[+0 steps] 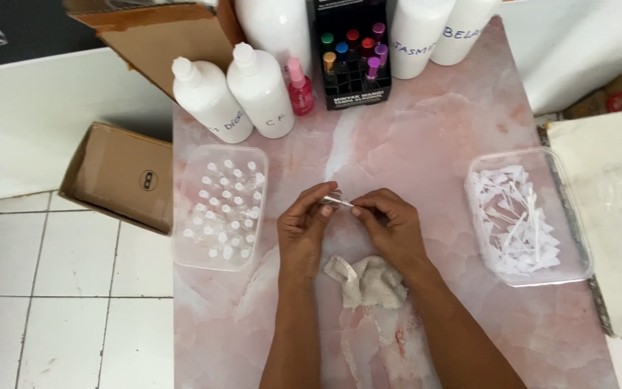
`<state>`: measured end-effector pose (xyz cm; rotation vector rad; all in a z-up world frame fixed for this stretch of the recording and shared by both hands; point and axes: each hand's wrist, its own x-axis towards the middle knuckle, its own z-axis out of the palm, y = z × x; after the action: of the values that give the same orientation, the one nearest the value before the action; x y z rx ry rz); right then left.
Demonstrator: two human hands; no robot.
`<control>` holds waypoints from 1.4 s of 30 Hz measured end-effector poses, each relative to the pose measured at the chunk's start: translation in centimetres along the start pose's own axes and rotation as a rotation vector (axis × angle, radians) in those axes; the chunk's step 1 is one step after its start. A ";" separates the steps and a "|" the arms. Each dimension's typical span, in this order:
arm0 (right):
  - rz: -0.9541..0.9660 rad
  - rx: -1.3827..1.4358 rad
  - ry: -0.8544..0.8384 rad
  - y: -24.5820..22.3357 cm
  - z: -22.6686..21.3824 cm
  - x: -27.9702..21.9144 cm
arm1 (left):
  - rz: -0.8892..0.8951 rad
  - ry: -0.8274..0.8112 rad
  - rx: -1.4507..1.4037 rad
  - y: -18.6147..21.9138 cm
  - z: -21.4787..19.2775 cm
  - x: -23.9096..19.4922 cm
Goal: Cleaning small white plastic tubes or fittings using a cloth and cotton swabs on a table.
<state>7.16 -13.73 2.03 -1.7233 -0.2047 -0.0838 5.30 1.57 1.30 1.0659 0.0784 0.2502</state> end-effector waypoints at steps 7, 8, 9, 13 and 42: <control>-0.068 0.001 0.049 0.3 -0.6 0.1 | -0.005 0.023 0.006 -0.3 0.6 0.3; -0.073 -0.014 0.049 0.3 -0.5 0.1 | 0.002 0.034 -0.009 -0.3 0.6 0.2; -0.078 -0.029 0.048 0.3 -0.3 0.0 | 0.011 0.045 -0.024 -0.3 0.4 0.1; -0.061 -0.022 0.041 0.1 -0.3 -0.1 | -0.017 0.055 -0.018 -0.1 0.5 0.2; 0.346 0.751 0.252 2.3 -0.5 -0.1 | -0.136 0.068 -0.071 0.4 0.8 -0.2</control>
<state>7.48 -14.56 -0.20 -0.9662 0.2307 0.0314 5.20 0.96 2.01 0.9767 0.2009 0.1655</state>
